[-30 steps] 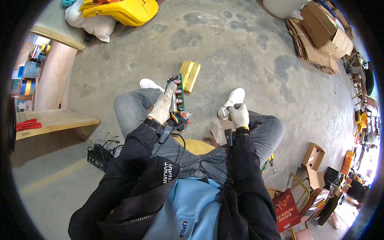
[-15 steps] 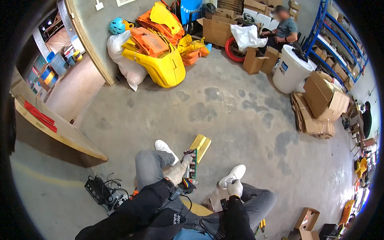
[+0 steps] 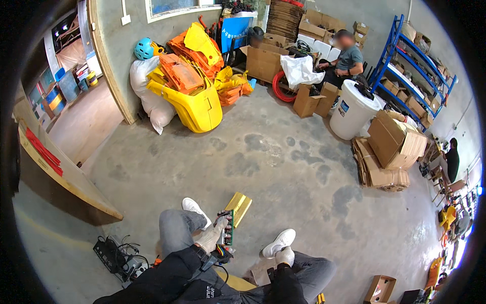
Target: Repairing an electronic circuit board using a screwdriver while seated in a workshop.
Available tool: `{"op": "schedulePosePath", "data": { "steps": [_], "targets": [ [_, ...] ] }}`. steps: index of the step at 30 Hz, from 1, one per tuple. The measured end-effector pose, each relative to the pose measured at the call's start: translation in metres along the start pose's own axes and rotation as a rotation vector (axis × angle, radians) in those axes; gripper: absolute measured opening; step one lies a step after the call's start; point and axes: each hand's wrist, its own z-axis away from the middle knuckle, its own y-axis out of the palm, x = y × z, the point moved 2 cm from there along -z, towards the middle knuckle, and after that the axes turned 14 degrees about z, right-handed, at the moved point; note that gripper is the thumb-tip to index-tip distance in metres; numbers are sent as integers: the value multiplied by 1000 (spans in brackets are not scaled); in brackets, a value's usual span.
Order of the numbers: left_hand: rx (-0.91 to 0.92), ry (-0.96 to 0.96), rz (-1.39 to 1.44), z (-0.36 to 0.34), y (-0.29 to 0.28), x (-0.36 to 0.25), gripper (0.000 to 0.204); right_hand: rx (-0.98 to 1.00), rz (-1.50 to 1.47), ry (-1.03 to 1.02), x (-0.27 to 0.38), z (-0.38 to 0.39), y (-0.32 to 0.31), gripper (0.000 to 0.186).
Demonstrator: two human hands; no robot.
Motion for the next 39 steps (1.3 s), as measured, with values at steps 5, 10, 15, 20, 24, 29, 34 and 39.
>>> {"op": "schedulePosePath", "data": {
  "steps": [5,10,15,20,24,29,34,39],
  "targets": [
    [-1,-15,24,-3,-8,8,51,89,87,-92,-6,-10,7,35],
    [-83,-32,8,38,23,-14,57,107,16,-90,-19,-9,14,38],
    [9,-50,12,25,19,-11,58,59,46,-175,-36,-34,25,39],
    [41,24,-51,25,22,-25,59,273,88,-291,-16,-43,-14,34],
    [16,21,17,11,16,-20,56,354,-3,-257,-16,-49,-24,28],
    [-48,-26,31,2,10,-6,51,202,-105,-168,-50,-46,27,27],
    [-85,-54,15,-2,1,-2,44,252,-106,-142,-34,-37,19,26],
    [-106,-16,19,2,0,-8,66,417,-135,-196,-36,-54,17,20]
  ]
}}
